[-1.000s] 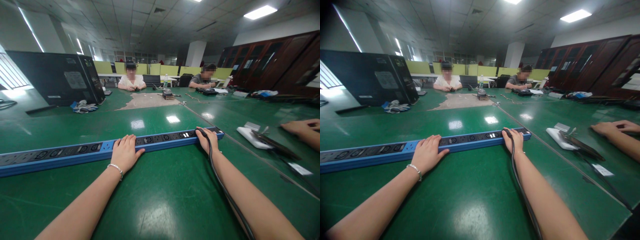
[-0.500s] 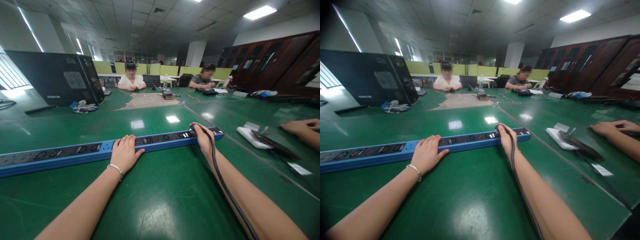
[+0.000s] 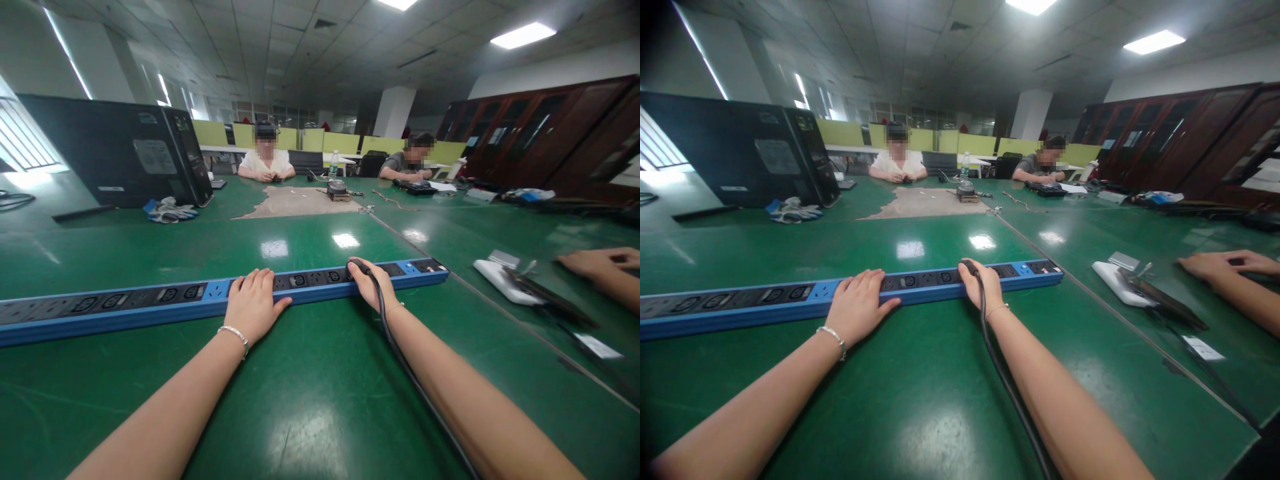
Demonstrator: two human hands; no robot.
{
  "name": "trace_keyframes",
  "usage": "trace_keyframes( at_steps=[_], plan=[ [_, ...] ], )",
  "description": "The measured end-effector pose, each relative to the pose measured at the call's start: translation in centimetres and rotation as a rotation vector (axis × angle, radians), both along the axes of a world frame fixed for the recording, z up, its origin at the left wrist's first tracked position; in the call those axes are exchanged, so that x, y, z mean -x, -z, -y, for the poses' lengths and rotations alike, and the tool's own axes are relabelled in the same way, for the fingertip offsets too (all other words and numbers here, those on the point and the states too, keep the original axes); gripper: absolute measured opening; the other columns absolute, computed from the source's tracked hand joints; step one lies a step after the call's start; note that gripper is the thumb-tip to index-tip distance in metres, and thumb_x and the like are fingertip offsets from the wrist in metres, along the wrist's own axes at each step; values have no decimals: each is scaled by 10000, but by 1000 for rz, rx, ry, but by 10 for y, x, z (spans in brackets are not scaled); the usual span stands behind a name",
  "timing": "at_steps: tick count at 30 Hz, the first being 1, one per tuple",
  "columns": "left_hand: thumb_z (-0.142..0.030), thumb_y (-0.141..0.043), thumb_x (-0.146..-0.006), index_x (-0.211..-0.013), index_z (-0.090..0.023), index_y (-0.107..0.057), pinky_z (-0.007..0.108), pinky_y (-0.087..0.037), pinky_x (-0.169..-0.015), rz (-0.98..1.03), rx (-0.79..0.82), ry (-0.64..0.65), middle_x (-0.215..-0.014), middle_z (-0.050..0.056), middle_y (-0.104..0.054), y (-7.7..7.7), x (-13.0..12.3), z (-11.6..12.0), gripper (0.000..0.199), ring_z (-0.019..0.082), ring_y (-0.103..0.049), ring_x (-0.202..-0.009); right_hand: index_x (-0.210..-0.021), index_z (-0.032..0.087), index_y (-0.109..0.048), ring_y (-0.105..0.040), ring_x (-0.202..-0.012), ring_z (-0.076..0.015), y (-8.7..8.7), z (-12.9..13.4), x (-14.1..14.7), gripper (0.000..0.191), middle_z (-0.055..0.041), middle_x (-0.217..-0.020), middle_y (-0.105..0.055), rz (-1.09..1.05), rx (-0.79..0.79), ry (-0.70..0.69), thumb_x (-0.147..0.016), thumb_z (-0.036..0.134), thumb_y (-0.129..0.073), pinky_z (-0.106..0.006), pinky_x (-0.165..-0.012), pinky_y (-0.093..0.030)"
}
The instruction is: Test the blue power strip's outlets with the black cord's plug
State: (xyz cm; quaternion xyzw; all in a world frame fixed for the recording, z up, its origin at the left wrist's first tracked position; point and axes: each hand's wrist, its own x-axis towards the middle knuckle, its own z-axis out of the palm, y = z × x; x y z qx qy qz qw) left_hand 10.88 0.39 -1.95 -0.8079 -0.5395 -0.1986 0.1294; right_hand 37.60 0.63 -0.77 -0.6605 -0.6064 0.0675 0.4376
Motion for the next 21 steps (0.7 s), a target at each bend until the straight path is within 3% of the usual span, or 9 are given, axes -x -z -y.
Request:
trace_keyframes(
  at_steps=[5,12,21],
  plan=[
    [-516,-455,-824,-1243,-138,-469,483,-295,-1007,13,9,5,-1284,172,-529,-2,-1,1,564,307,-432,-1222,-976,247,-689,-637,-935,-242,3,0,11,356,-57,-962,-710,114,-19,98,-836,455,-436,-390,-903,-443],
    [-516,-456,-822,-1250,-120,-463,483,-287,-1016,24,35,4,-1287,176,-525,-4,-1,2,582,309,-427,-1230,-1059,232,-665,-533,-1138,-255,20,0,20,366,-79,-1099,-666,258,-120,245,-849,424,-435,-449,-996,-344],
    [-509,-464,-825,-1248,-109,-464,476,-284,-1017,29,24,17,-1290,166,-525,-1,0,1,582,306,-424,-1227,-1157,243,-621,-536,-1132,-244,21,10,12,418,-84,-1123,-654,335,-74,192,-862,465,-426,-437,-1001,-343]
  ],
)
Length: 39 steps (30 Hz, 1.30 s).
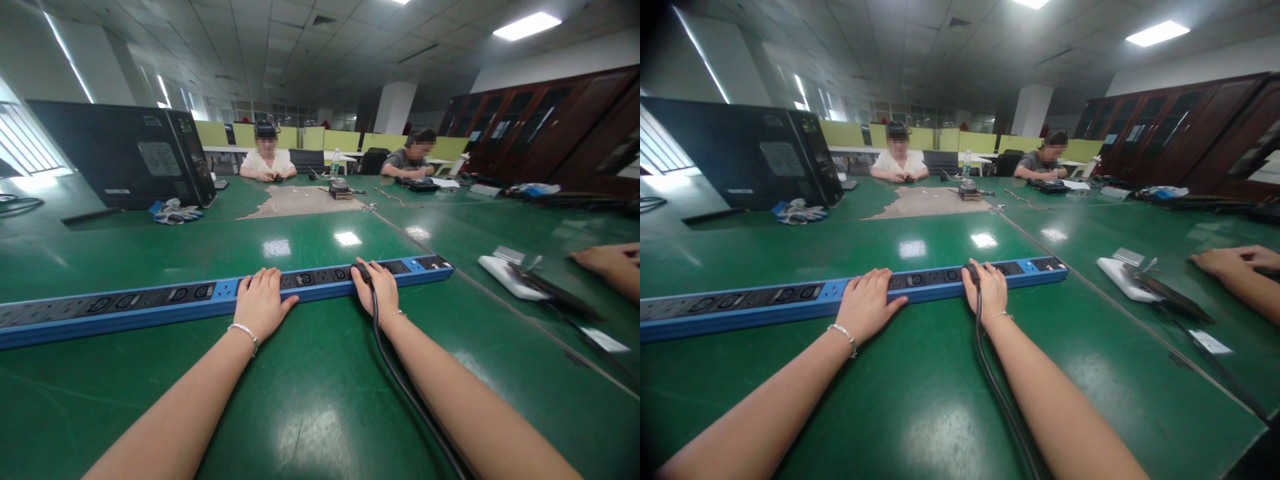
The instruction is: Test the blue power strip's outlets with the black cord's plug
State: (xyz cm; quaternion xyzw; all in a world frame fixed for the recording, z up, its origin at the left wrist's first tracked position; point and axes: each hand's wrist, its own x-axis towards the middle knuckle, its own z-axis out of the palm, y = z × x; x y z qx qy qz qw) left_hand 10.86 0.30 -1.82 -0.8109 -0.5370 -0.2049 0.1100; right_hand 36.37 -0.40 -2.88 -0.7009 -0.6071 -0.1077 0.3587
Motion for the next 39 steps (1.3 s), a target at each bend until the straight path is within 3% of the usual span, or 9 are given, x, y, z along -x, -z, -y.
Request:
trace_keyframes(
  at_steps=[22,26,31,35,39],
  plan=[
    [-514,-489,-814,-1227,-138,-471,464,-300,-1006,-8,-15,-10,-1276,151,-537,0,0,0,559,298,-442,-1208,-1091,213,-642,-558,-1085,-229,-1,-3,10,364,-96,-1064,-672,-81,-53,29,-796,384,-512,-432,-999,-312],
    [-515,-494,-812,-1221,-141,-473,463,-305,-1004,-6,-20,-10,-1270,147,-543,-1,0,0,554,296,-447,-1204,-1044,193,-655,-604,-999,-222,-4,-4,7,363,-84,-1008,-693,-252,-109,-62,-802,415,-501,-435,-981,-346],
    [-521,-498,-810,-1218,-139,-473,460,-307,-1003,-6,-32,-8,-1266,147,-546,0,0,-1,559,296,-450,-1201,-1083,164,-630,-619,-965,-195,-13,-5,3,447,-87,-1035,-683,-639,-360,-147,-841,489,-440,-347,-878,-455],
    [-521,-497,-812,-1221,-134,-472,461,-309,-1001,-5,-42,-5,-1266,149,-548,1,0,-1,563,294,-453,-1200,-1114,164,-615,-612,-982,-200,-18,-2,11,441,-80,-1040,-680,-648,-290,-244,-819,471,-496,-365,-925,-437],
    [-511,-549,-784,-1203,-113,-481,443,-336,-985,11,-36,9,-1240,163,-565,-1,2,-3,582,289,-481,-1182,-1187,228,-567,-595,-1021,-180,-25,0,37,414,-38,-1114,-653,-553,-171,-397,-837,436,-500,-334,-938,-426]
  ],
)
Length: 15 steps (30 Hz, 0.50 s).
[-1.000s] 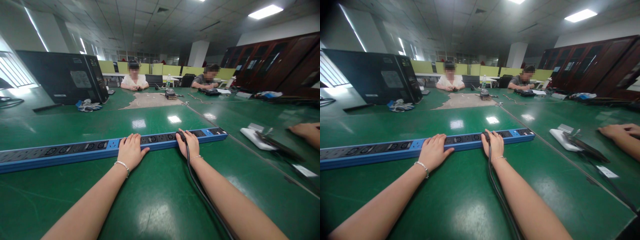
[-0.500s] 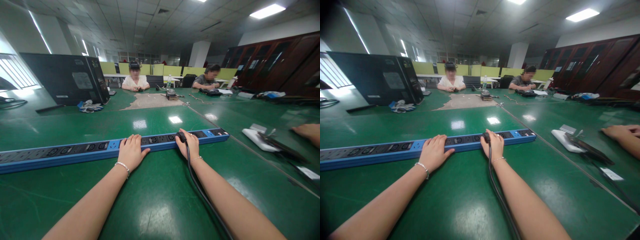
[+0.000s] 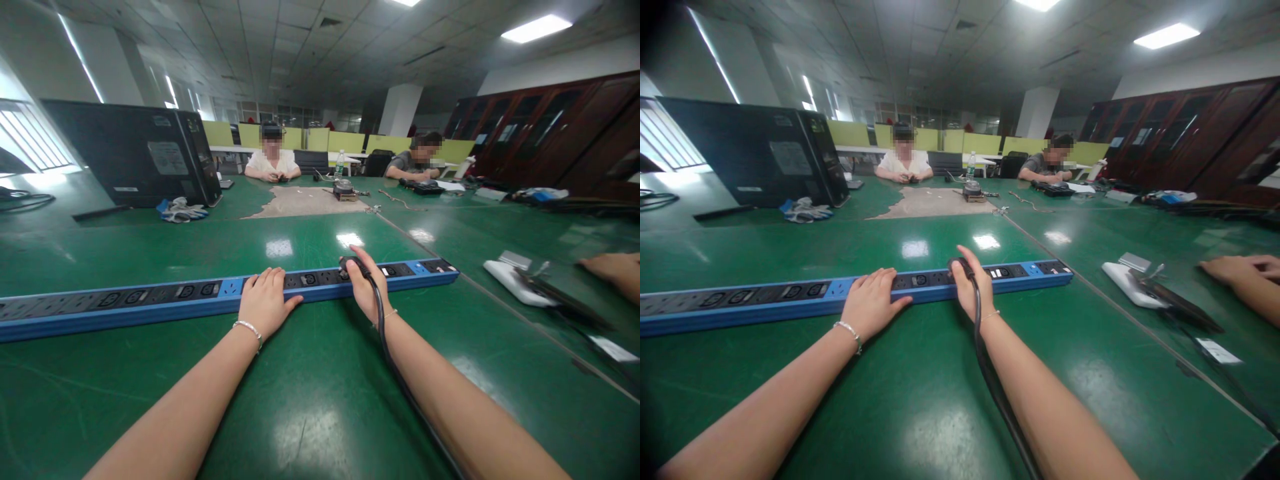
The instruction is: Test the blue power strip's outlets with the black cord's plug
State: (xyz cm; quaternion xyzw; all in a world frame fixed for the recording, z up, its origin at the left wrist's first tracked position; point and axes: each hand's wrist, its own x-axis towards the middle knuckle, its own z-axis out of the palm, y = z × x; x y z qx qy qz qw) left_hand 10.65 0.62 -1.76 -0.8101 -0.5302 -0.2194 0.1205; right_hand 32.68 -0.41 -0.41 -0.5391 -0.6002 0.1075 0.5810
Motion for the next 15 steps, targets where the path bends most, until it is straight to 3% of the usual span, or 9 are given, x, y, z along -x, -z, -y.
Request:
trace_keyframes(
  at_steps=[3,6,10,15],
  plan=[
    [-529,-608,-730,-1163,-128,-505,406,-384,-939,25,23,17,-1171,143,-609,-2,3,-4,599,276,-529,-1125,-1096,242,-610,-622,-944,-163,-4,-2,33,344,-12,-1045,-676,86,90,-138,-854,446,-476,-291,-872,-455],
    [-511,-611,-730,-1143,-147,-518,388,-398,-921,51,14,34,-1142,120,-626,-3,6,-5,559,261,-550,-1092,-1089,246,-599,-634,-882,-154,-5,-5,66,315,-1,-972,-691,233,144,-191,-873,426,-455,-274,-831,-460],
    [-391,-568,-774,-1126,-154,-534,378,-390,-924,63,-17,47,-1149,104,-627,-2,6,-4,426,249,-551,-1088,-1080,248,-595,-624,-908,-170,-6,-9,94,285,-21,-973,-691,487,172,-41,-893,388,-432,-318,-913,-399],
    [-295,-492,-799,-1089,-142,-563,369,-385,-929,79,-23,30,-1140,108,-635,-3,4,-3,335,241,-546,-1098,-1076,241,-588,-593,-991,-180,-10,-9,106,308,-51,-950,-694,643,179,117,-912,405,-385,-320,-917,-361]
  ],
)
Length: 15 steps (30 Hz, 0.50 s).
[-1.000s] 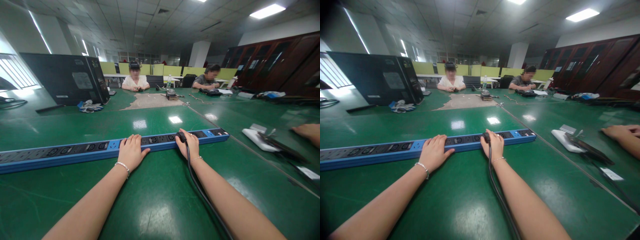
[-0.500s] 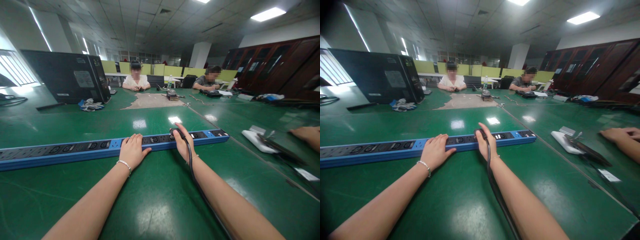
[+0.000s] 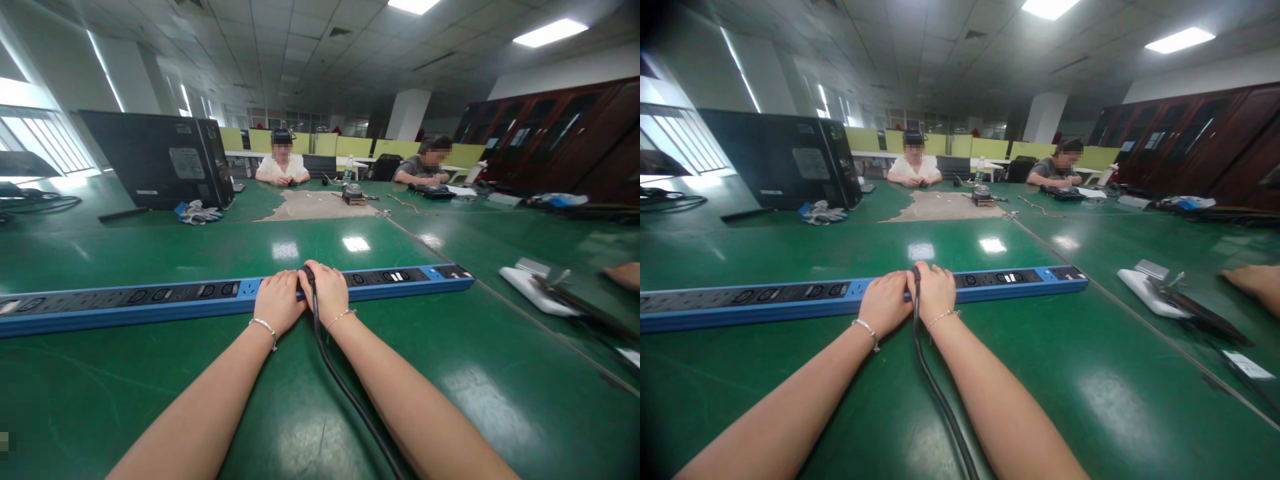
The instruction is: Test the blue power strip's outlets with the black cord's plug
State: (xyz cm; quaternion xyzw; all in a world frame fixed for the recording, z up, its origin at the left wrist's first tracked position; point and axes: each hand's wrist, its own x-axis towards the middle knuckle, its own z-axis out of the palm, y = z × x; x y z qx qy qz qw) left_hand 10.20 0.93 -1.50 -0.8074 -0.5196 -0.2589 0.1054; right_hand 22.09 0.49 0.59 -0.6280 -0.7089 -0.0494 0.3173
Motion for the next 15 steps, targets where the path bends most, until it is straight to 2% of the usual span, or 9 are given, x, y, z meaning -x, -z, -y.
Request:
trace_keyframes(
  at_steps=[7,15],
  plan=[
    [-260,-409,-844,-1091,-149,-578,365,-374,-939,13,9,-6,-1145,99,-638,0,-1,-1,320,234,-539,-1114,-1067,191,-570,-617,-877,-184,3,6,3,316,-76,-889,-690,84,-19,12,-924,378,-359,-302,-829,-376],
    [-272,-416,-847,-1113,-153,-576,373,-371,-949,23,12,-6,-1154,102,-634,1,-1,0,332,233,-537,-1115,-1085,193,-581,-568,-1061,-225,9,5,0,342,-99,-988,-689,80,-1,-20,-918,385,-354,-353,-918,-370]
  ],
)
